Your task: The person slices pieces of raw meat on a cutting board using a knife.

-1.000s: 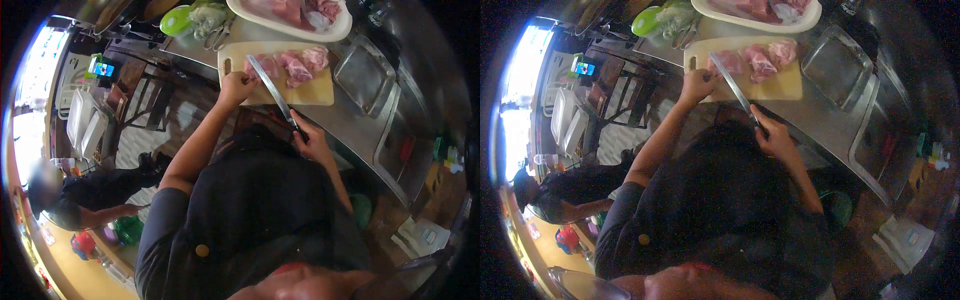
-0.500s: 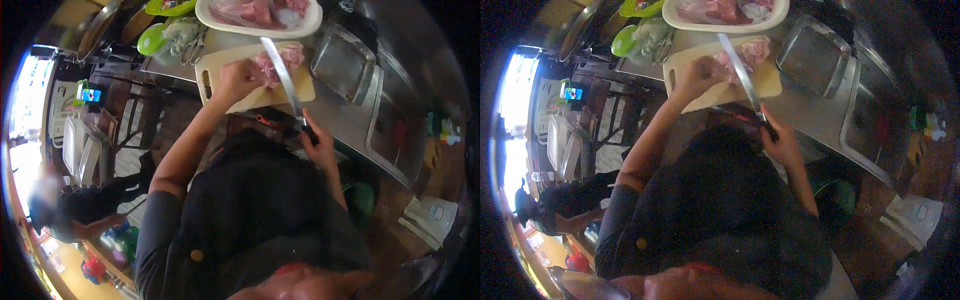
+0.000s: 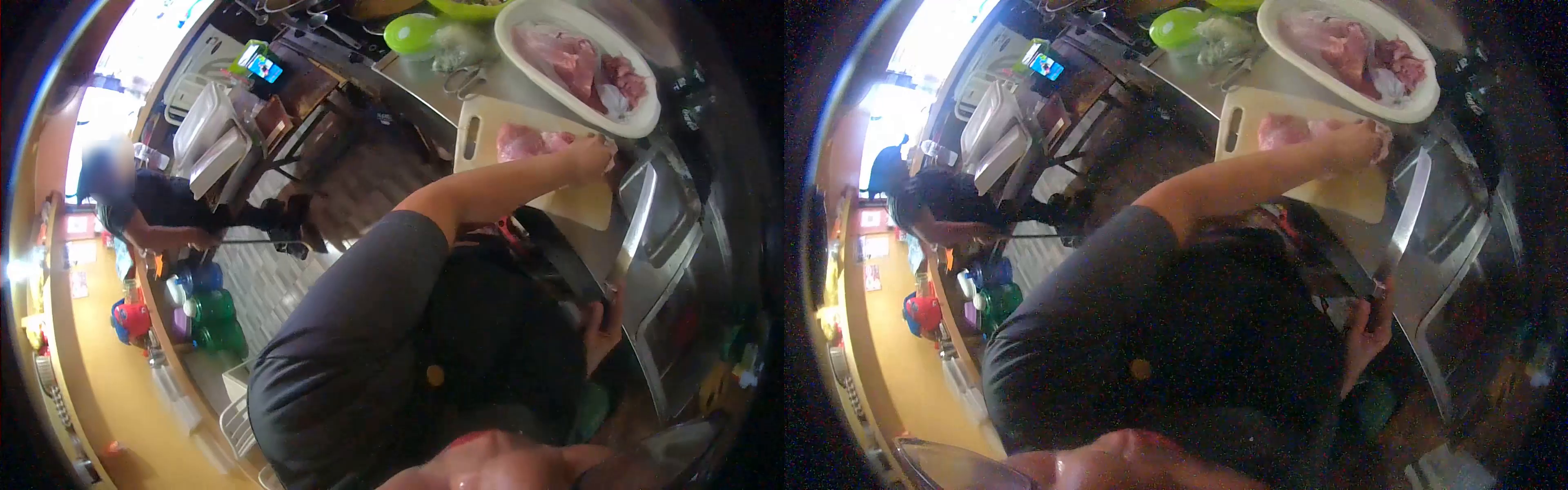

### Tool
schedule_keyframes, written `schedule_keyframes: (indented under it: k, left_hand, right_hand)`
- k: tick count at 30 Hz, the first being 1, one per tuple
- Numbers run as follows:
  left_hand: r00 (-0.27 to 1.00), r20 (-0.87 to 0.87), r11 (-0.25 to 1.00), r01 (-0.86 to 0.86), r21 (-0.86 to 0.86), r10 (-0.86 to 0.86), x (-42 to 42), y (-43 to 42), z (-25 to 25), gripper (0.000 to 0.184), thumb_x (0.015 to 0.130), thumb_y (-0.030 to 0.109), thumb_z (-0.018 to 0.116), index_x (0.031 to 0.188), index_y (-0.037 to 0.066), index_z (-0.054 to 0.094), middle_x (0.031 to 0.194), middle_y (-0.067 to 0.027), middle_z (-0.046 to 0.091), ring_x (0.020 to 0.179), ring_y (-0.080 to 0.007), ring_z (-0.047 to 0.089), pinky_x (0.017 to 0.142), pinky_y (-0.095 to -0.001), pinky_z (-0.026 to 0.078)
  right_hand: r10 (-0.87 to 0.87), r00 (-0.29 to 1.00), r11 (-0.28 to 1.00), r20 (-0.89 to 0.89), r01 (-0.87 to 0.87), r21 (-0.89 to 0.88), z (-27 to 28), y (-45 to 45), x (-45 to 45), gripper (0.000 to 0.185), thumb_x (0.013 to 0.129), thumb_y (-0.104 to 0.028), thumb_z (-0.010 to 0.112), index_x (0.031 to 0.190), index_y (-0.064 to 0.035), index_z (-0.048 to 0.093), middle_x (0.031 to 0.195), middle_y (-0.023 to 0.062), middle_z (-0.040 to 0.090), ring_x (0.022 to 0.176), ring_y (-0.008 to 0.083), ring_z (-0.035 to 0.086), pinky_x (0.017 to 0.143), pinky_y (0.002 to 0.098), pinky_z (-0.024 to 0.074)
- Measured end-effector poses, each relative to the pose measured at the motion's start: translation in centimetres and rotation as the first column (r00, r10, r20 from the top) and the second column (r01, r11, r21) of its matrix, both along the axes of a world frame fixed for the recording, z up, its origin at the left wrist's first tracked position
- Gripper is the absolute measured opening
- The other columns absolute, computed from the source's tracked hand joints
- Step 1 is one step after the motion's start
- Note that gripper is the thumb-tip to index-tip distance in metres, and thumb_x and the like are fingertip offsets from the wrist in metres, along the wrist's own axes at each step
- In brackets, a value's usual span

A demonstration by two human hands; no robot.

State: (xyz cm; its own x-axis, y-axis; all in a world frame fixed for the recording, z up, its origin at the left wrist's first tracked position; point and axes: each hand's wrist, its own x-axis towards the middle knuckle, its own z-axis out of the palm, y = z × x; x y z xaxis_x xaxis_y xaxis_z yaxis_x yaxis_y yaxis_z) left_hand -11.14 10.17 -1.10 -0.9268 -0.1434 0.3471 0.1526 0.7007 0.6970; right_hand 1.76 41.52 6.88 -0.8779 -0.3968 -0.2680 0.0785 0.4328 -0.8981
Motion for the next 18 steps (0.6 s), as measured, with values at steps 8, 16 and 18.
schedule_keyframes:
  k: [8, 16, 18]
  left_hand:
    - [0.946, 0.242, 0.973, -0.189, -0.134, 0.217, 4.1, -0.7, 4.6, 0.026, 0.063, 0.012, 0.069, 0.088, 0.004, 0.065, 0.085, -0.0194, 0.062, 0.085, -0.0348, 0.062, 0.075, -0.0439, 0.050]
    - [0.948, -0.013, 0.800, -0.277, -0.532, 0.319, 10.4, -0.3, -0.5, 0.028, 0.066, 0.020, 0.068, 0.093, 0.013, 0.066, 0.095, -0.0138, 0.062, 0.092, -0.0292, 0.059, 0.076, -0.0423, 0.047]
    - [0.878, 0.241, 0.769, -0.196, -0.608, 0.414, 11.8, -0.3, 4.5, 0.027, 0.068, 0.019, 0.066, 0.095, 0.014, 0.065, 0.100, -0.0125, 0.060, 0.094, -0.0279, 0.058, 0.078, -0.0420, 0.046]
  right_hand:
    - [0.066, 0.982, 0.973, -0.176, -0.103, -0.207, -1.9, -0.5, -1.3, 0.049, 0.088, -0.002, 0.050, 0.135, 0.0014, 0.038, 0.136, 0.0117, 0.044, 0.112, 0.0177, 0.049, 0.094, 0.0285, 0.0390]
    - [0.116, 0.983, 0.986, -0.139, -0.131, -0.100, -0.7, -0.9, -1.4, 0.052, 0.086, -0.003, 0.052, 0.136, -0.0057, 0.041, 0.087, 0.0039, 0.058, 0.063, 0.0086, 0.046, 0.056, 0.0243, 0.0401]
    - [0.110, 0.979, 0.986, -0.169, -0.128, -0.102, -1.3, -1.1, -1.2, 0.051, 0.086, -0.005, 0.054, 0.135, -0.0064, 0.042, 0.080, 0.0015, 0.057, 0.058, 0.0066, 0.043, 0.052, 0.0228, 0.0376]
